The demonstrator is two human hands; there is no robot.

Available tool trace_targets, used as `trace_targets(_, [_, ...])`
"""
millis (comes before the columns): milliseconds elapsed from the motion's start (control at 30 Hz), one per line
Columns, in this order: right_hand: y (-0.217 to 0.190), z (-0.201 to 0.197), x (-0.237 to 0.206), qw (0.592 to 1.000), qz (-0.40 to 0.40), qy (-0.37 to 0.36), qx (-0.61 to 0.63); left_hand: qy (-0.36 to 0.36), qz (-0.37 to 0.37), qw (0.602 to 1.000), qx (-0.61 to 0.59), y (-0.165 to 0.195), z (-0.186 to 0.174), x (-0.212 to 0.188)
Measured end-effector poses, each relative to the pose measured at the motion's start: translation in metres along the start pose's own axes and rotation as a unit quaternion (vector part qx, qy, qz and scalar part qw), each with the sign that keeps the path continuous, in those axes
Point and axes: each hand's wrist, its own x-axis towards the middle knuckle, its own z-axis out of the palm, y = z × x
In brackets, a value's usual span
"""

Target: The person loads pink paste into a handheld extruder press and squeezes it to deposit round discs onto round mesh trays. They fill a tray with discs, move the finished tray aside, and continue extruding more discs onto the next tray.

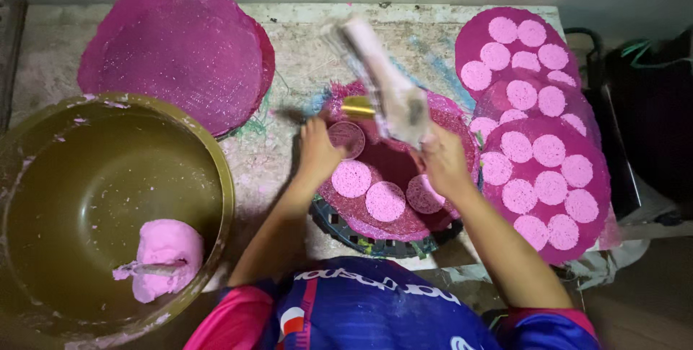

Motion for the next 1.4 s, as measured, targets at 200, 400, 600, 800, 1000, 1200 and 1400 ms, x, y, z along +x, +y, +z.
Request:
trace_targets(200, [0.037,-0.033,-0.065,0.989,0.001,0.129,0.076,-0.043,-0.008,0.990,0.133,0.015,0.013,-0.009])
trace_targets(400, [0.081,-0.074,-0.150,0.962,0.082,0.251,0.065,-0.108,-0.065,0.987,0.097,0.032,0.000,0.027])
trace_targets(600, [0.102,-0.089,-0.196,0.937,0.086,0.318,0.112,-0.063,0.029,0.980,0.184,0.080,0.014,0.056])
trace_targets(800, [0.057,-0.092,-0.208,0.973,0.044,0.225,-0.015,-0.156,0.282,0.946,0.023,0.138,0.000,0.005])
trace_targets(1000, [-0.073,-0.092,-0.168,0.930,-0.242,-0.019,-0.277,-0.441,0.399,0.802,-0.053,0.159,-0.030,-0.115])
trace_targets(1200, [-0.167,-0.094,-0.072,0.748,-0.528,-0.281,-0.289,-0.501,0.322,0.803,-0.034,0.150,-0.070,-0.167])
trace_targets(1400, [-0.156,-0.062,-0.072,0.779,-0.279,-0.558,-0.058,-0.445,0.254,0.856,0.065,0.126,-0.140,-0.206])
